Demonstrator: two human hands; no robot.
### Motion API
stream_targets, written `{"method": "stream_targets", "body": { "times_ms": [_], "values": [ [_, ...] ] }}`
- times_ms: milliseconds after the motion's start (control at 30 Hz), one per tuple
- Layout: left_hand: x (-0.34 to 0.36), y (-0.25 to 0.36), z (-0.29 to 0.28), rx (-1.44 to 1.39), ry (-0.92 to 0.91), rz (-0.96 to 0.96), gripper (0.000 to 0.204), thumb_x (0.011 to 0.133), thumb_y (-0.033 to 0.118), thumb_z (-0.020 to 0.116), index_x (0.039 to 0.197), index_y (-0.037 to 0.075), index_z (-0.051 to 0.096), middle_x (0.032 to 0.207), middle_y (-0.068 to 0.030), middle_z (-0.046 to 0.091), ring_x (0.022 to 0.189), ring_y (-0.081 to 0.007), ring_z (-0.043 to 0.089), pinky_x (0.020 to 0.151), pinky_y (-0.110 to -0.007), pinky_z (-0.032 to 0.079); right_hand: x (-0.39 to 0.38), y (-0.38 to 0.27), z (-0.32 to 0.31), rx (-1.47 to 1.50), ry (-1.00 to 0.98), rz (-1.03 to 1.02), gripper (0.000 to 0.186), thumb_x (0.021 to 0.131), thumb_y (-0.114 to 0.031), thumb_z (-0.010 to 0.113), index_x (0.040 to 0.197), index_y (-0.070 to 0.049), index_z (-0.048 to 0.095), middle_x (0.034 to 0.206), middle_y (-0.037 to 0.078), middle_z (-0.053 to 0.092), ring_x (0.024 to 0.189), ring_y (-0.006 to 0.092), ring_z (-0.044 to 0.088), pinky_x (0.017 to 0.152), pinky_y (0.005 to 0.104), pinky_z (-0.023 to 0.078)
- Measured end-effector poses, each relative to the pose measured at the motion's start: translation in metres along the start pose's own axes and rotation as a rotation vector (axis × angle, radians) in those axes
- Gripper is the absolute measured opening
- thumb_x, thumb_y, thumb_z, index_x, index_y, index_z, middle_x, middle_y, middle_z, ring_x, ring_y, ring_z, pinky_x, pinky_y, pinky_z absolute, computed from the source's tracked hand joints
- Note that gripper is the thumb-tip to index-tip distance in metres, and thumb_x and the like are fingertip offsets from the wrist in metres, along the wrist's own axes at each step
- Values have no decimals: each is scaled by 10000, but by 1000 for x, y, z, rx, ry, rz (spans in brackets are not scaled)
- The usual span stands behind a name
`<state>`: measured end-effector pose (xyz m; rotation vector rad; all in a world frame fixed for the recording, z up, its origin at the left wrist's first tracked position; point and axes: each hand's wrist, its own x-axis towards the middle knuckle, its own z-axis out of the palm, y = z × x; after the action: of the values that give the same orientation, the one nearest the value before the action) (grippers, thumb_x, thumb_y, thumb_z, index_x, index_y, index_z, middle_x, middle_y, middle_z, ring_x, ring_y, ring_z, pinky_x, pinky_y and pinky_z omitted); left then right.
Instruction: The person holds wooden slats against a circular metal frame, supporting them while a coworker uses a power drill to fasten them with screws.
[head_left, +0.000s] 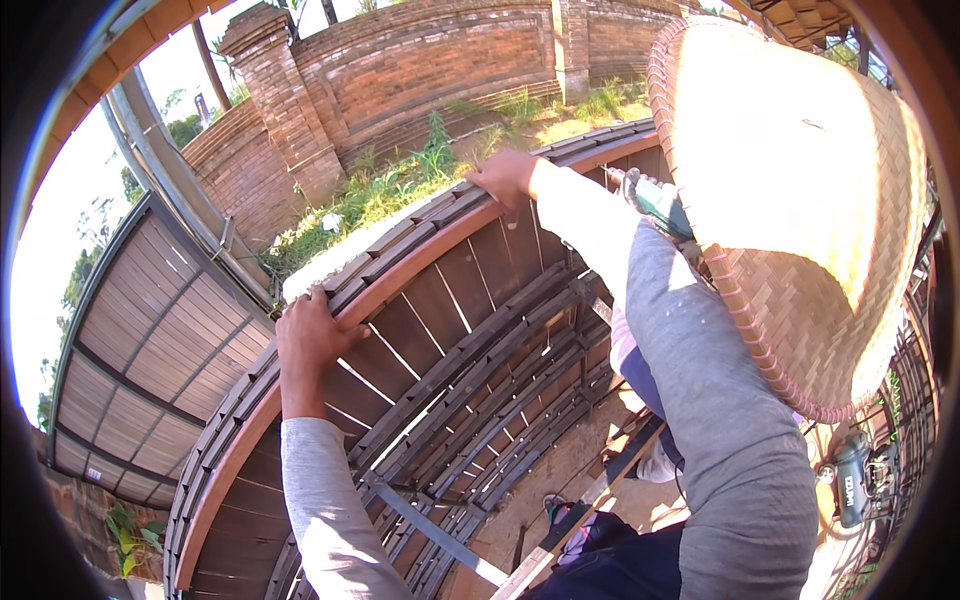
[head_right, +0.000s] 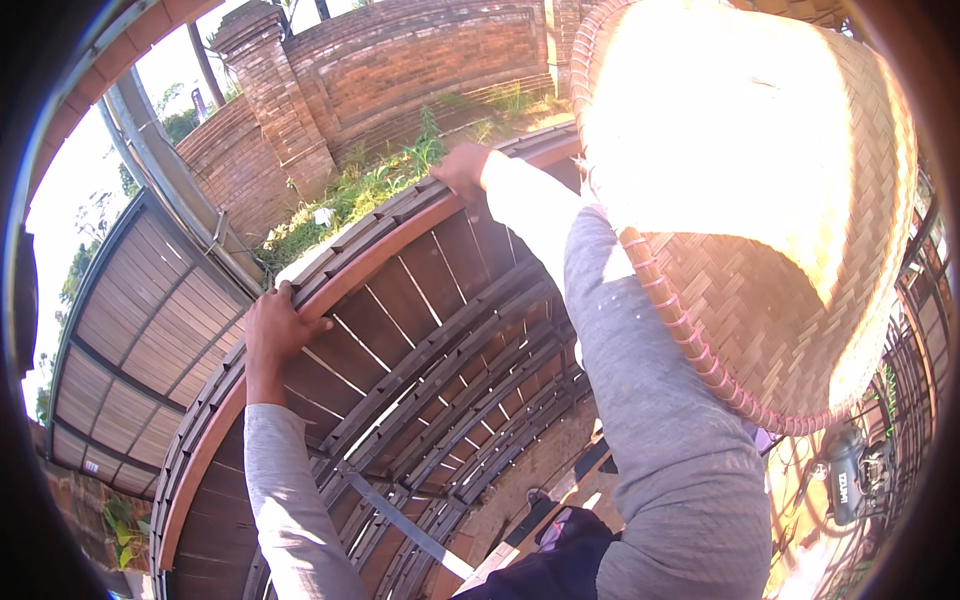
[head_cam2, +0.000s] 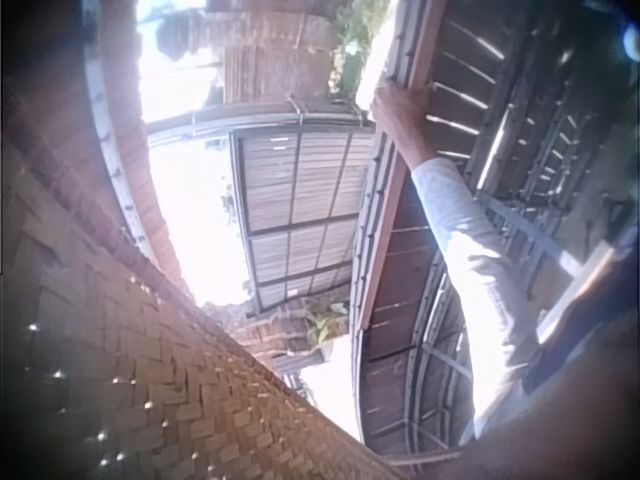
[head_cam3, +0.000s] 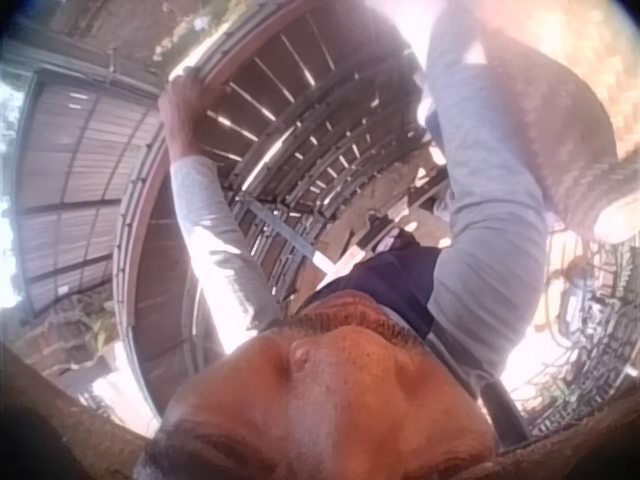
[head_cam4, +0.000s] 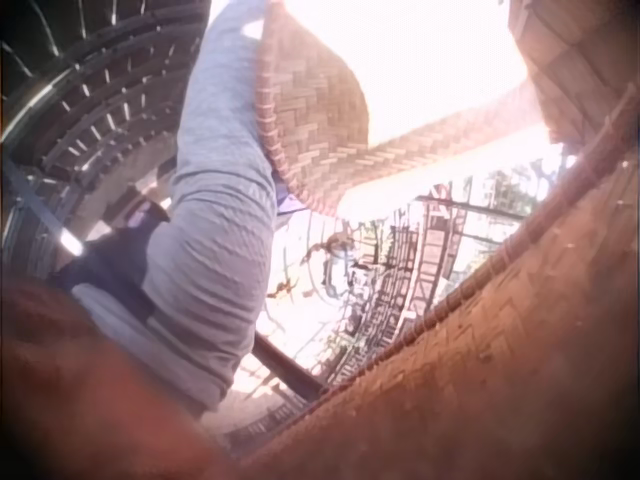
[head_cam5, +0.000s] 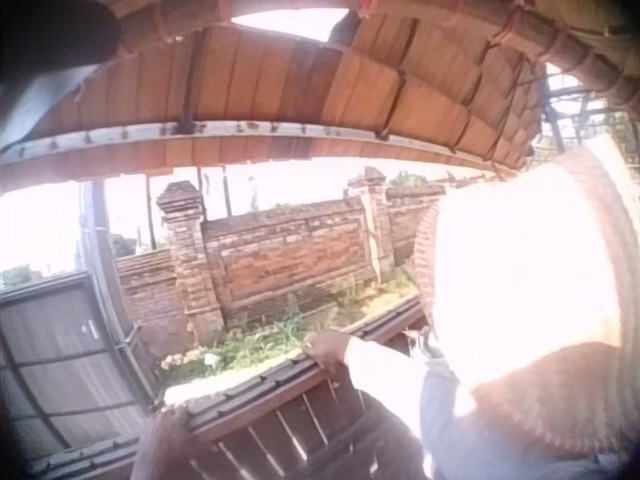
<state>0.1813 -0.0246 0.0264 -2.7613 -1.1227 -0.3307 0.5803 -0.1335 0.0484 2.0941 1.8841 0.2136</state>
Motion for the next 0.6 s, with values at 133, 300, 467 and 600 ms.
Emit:
{"method": "stream_targets", "body": {
  "times_ms": [133, 300, 467, 600],
  "values": [
    [-2, -1, 0, -2, -2, -7, 833, 669, 545, 966, 1214, -14, 673, 1082, -215, 765, 1054, -398, 742, 935, -491, 587, -2, -5, -5, -14, 1, -6, 1225, 556, -431, 1057, 1553, -33, 468, 1372, 221, 663, 1258, 439, 661, 1067, 493, 544],
    [3, 3, 6, -33, 43, 17, 833, 669, 555, 965, 1207, -13, 679, 1085, -215, 766, 1059, -396, 742, 933, -489, 589, 0, 16, 6, -9, 41, -17, 1119, 549, -414, 1056, 1464, -26, 542, 1284, 207, 716, 1200, 422, 694, 1025, 495, 564],
    [-2, 4, 0, -20, 13, -25, 809, 689, 553, 961, 1191, -22, 692, 1121, -221, 764, 1104, -396, 740, 963, -485, 589, -3, 8, 7, -43, 104, -60, 1105, 560, -427, 1052, 1456, -37, 536, 1265, 209, 705, 1224, 429, 679, 1019, 509, 567],
    [-4, 3, -6, -7, -25, -44, 841, 708, 558, 955, 1231, -38, 675, 1167, -234, 756, 1129, -394, 736, 985, -483, 584, 5, 8, 8, -46, 79, -65, 1061, 564, -423, 1050, 1413, -35, 544, 1251, 211, 706, 1194, 426, 690, 1005, 503, 571]
  ]
}}
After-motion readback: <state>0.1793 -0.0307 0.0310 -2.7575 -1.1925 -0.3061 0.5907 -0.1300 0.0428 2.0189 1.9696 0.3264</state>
